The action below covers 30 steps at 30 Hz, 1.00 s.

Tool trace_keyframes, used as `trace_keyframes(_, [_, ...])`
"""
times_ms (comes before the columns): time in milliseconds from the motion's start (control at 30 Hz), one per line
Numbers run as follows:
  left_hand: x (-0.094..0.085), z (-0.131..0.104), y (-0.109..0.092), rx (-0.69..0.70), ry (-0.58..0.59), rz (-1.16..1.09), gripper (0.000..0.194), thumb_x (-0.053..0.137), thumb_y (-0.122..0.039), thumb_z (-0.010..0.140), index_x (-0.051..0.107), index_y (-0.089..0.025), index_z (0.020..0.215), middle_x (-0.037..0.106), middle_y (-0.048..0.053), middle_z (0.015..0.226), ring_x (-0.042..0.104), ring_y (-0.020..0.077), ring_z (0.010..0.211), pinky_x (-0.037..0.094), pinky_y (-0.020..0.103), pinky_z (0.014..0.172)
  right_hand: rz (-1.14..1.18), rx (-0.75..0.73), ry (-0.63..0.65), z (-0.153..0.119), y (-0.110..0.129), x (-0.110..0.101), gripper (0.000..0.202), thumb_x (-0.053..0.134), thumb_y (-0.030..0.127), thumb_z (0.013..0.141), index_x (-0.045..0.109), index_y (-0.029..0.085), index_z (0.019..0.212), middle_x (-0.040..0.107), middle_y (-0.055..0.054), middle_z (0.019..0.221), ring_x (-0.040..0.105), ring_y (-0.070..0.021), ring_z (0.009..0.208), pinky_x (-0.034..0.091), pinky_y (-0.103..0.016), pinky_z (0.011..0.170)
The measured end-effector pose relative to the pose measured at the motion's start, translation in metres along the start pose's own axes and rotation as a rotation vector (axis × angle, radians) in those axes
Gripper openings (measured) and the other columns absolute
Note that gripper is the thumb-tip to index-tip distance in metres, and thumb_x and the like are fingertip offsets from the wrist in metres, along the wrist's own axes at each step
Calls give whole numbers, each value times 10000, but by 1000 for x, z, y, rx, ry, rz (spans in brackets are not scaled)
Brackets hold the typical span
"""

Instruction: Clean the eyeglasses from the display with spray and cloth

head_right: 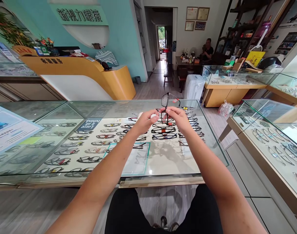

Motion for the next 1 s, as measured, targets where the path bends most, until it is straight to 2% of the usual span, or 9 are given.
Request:
trace_keyframes(100, [2,-1,-3,14,26,-16,463,600,-678,935,588,-234,805,582,28,805,525,234,812,434,348,784,28,5,10,0,0,2,331,797,577,910,852,260,987,839,-33,1067,681,-178,832,558,-335,834])
trace_keyframes(167, [-13,1,3,4,-56,-117,473,561,-681,967,597,-234,818,563,28,794,510,219,773,439,345,776,57,8,9,-1,1,1,310,797,555,916,857,260,991,845,-33,1062,678,-176,826,555,-332,829])
trace_keyframes(267, [-61,6,25,-28,-318,-208,452,548,-643,998,614,-228,832,598,53,866,525,205,786,463,329,775,118,15,-9,0,4,-3,324,816,559,891,862,258,1004,852,-41,1046,687,-185,820,568,-347,844])
trace_keyframes(400, [-140,-12,89,-341,-822,-192,188,743,-252,853,578,-228,940,564,14,899,558,197,857,474,311,829,172,34,-38,1,4,-8,342,846,571,864,872,268,1020,853,-44,1040,697,-186,836,581,-347,872])
trace_keyframes(533, [-184,-45,141,-604,-1124,-175,333,654,-90,833,587,-221,1131,567,15,968,607,197,908,507,323,876,187,41,-38,1,3,-9,316,853,561,867,883,278,1004,854,-39,1044,671,-174,811,574,-335,866])
trace_keyframes(733, [-196,-70,183,-779,-1194,-177,421,667,-47,897,636,-190,1291,661,37,1064,677,182,1002,575,339,960,169,53,-61,0,4,-11,350,853,585,852,882,270,1000,853,-50,1047,669,-185,803,571,-350,846])
trace_keyframes(800, [-194,-72,191,-804,-1186,-177,360,711,-166,987,651,-166,1342,698,82,1220,700,211,1092,603,392,997,169,54,-64,1,4,-11,365,864,596,836,879,266,991,853,-54,1043,673,-186,805,571,-351,841])
trace_keyframes(900, [-192,-72,200,-829,-1161,-182,444,722,-416,1050,658,-170,1413,675,138,1412,704,278,1208,636,501,1012,172,58,-69,1,4,-12,377,870,601,828,876,262,992,853,-61,1041,689,-194,835,576,-355,858])
trace_keyframes(1000, [-192,-72,204,-843,-1153,-181,409,727,-348,1044,662,-163,1402,686,129,1373,707,262,1196,626,468,1024,177,61,-66,1,4,-12,376,868,595,831,873,259,999,854,-64,1050,691,-193,833,578,-362,866])
Point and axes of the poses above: each hand's wrist, its own z-axis towards the middle knuckle, its own x-axis out of the palm, y = z × x, the point moved 9 cm from there along z, towards the middle knuckle
